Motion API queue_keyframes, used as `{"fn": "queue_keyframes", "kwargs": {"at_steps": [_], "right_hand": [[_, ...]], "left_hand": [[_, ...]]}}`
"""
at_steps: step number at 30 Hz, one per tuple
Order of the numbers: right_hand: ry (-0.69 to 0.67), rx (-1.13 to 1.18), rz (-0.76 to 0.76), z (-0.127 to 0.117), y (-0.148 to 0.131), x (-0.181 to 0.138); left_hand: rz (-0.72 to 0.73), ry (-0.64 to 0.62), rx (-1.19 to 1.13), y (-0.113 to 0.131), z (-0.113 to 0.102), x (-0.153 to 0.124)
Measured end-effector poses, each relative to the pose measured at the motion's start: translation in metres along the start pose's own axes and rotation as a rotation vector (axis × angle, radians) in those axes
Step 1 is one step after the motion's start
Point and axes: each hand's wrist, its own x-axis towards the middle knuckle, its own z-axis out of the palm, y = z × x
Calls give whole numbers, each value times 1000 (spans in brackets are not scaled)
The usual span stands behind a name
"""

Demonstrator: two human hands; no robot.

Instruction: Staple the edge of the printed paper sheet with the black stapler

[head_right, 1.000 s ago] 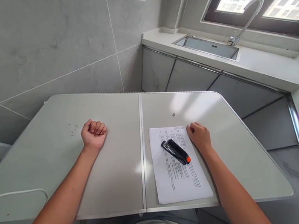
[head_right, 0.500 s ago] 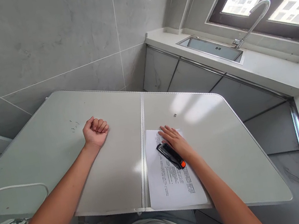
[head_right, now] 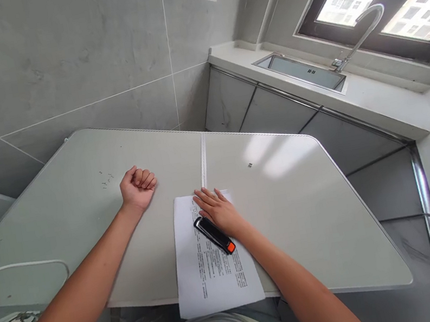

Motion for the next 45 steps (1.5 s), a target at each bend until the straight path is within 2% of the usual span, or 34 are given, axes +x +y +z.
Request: {"fn": "queue_keyframes", "kwargs": {"at_steps": [11, 15, 17, 18, 22, 24, 26, 30, 34, 38, 41, 45], "right_hand": [[12, -43, 34, 27, -60, 65], [76, 35, -9, 27, -61, 78], [198, 100, -2, 18, -41, 74], [290, 124, 48, 12, -24, 70], [645, 67, 437, -20, 69, 38], [648, -18, 534, -33, 112, 21], [568, -77, 577, -42, 141, 8], [496, -102, 637, -47, 159, -6], [506, -95, 628, -46, 154, -1], [518, -59, 585, -38, 131, 27], [487, 64, 427, -25, 90, 66], [294, 107, 264, -6, 24, 134]], "left_hand": [[22, 30, 10, 4, -3, 1], [45, 27, 10, 9, -7, 2], [61, 13, 2, 11, -9, 3], [64, 7, 0, 11, -10, 3], [47, 14, 12, 8, -9, 4], [39, 12, 2, 5, -8, 6], [29, 4, -8, 2, -7, 7], [29, -2, -10, 0, -9, 10], [48, -31, -14, 0, -11, 11], [37, -25, -8, -1, -11, 11], [41, -31, -2, -1, -11, 11], [52, -59, 2, 0, -11, 11]]}}
